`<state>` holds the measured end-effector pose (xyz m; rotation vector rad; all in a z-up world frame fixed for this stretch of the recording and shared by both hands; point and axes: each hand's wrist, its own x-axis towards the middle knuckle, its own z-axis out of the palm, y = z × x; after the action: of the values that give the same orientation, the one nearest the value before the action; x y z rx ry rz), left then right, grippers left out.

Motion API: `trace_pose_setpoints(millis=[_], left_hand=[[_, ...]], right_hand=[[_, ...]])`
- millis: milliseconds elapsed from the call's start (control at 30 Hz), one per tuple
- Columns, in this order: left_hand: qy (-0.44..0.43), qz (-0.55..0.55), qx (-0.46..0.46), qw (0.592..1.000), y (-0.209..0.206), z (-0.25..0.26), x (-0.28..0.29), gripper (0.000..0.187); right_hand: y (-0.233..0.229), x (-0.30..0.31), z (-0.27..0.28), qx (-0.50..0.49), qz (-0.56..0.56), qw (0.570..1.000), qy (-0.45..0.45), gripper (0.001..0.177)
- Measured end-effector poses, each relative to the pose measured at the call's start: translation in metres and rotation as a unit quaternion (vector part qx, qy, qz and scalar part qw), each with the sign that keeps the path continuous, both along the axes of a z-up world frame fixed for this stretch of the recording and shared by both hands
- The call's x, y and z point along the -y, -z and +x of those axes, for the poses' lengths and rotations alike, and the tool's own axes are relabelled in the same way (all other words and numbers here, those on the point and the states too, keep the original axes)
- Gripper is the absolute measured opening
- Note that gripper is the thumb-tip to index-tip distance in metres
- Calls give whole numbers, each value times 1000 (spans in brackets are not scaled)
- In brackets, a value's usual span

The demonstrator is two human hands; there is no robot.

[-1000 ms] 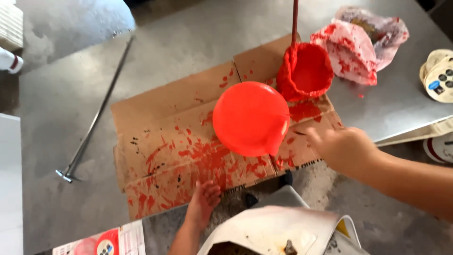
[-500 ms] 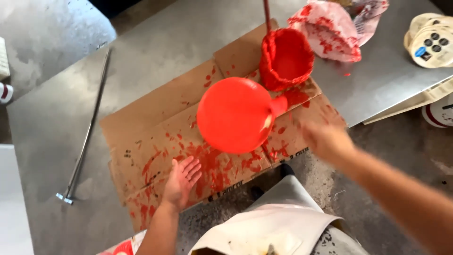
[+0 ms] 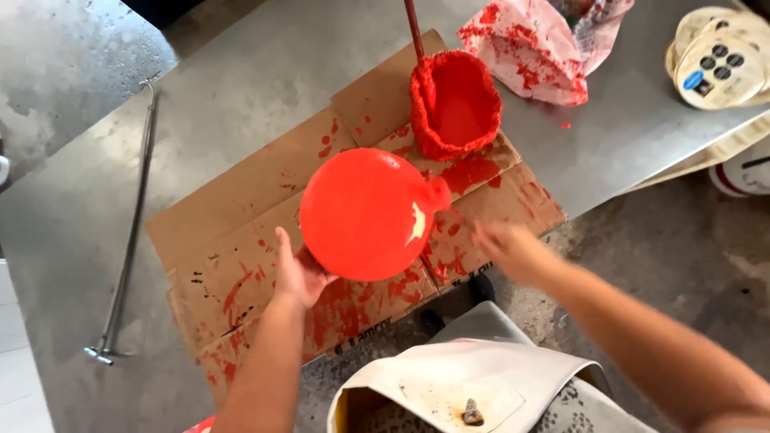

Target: Applying a red wax coating to cheese wheels using a brush at a waxing station

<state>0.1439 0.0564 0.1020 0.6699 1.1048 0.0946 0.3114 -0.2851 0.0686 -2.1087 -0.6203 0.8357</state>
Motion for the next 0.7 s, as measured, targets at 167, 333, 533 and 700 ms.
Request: trace_pose_setpoints(millis=[167, 333, 533, 700], left_hand=[[-63, -8, 25, 998, -11, -5, 24, 96], [-129, -2, 21, 991, -25, -3, 75, 96], [-217, -16, 98, 971, 4, -7, 108, 100], [-183, -31, 147, 972, 42, -20, 95, 105]], right_hand=[[-17, 8, -11, -67, -39, 997, 2, 38], [-34, -28, 51, -17, -36, 999, -34, 41], [-30, -21, 60, 60, -14, 995, -81, 38], [-10, 42, 36, -76, -138, 983, -91, 34]])
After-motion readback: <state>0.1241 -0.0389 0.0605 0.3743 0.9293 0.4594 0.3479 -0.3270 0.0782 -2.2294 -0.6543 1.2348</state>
